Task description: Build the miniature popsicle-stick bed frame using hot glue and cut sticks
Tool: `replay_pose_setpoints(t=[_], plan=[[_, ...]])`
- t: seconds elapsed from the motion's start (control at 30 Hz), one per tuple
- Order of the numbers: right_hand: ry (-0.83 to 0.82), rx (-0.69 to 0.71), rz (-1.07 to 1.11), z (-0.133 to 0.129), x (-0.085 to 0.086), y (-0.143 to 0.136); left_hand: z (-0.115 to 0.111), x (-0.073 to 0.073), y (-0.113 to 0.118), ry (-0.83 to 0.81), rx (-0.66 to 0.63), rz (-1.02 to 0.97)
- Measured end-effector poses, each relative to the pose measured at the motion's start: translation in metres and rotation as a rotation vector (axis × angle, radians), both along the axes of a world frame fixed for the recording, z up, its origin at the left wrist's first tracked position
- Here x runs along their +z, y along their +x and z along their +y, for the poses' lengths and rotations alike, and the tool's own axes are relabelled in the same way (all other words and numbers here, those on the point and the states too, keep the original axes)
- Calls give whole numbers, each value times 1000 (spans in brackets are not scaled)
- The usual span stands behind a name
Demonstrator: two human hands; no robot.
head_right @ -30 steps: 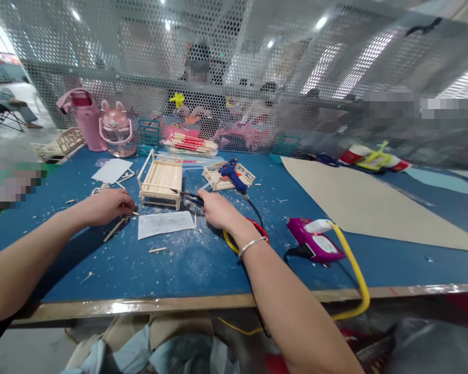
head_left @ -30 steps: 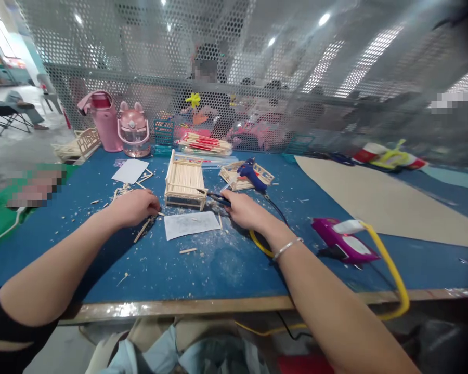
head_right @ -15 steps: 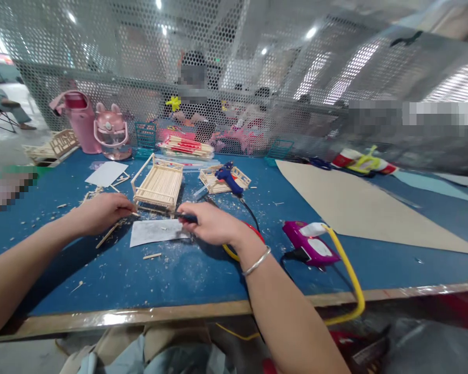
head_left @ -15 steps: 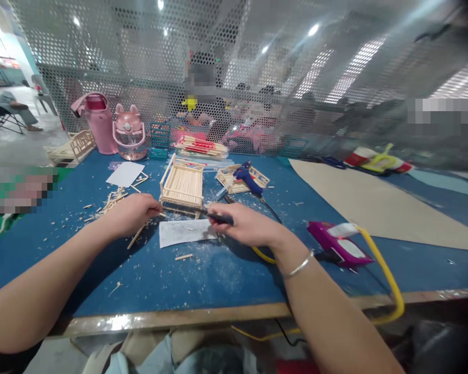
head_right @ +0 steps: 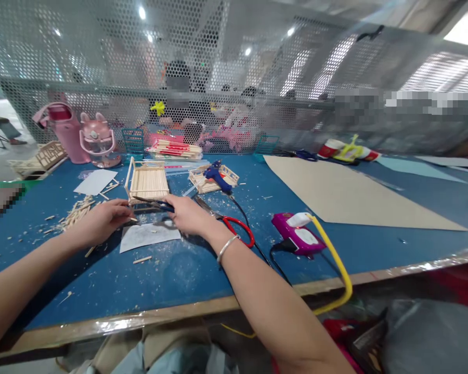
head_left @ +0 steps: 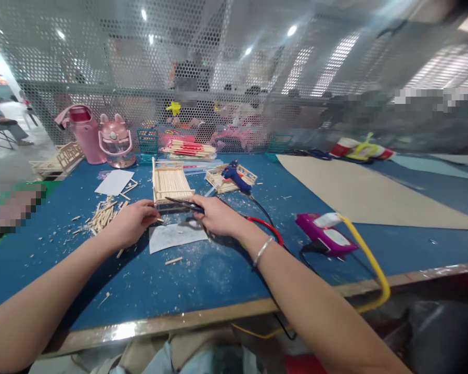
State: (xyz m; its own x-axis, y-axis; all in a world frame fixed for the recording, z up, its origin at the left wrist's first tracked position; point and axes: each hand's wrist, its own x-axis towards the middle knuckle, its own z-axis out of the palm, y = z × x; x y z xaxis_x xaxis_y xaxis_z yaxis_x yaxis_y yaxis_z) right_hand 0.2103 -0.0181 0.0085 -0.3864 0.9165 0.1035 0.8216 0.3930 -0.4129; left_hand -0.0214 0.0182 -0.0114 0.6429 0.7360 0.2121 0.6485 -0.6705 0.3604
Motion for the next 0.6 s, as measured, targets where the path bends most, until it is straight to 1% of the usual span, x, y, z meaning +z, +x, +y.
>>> replay_pose_setpoints(t=[0.1, 0.2, 0.37, 0.6], plan=[[-60, 56, -104, -8, 4, -1, 0, -1, 2, -16, 21, -34], [-61, 51, -168, -12, 4, -5, 3, -1, 4, -9, 51, -58], [-23, 25, -170, -12, 3, -8, 7, -4, 5, 18, 100, -71], [-31, 36, -143, -15, 9, -6, 10, -9, -2, 27, 133, -134]])
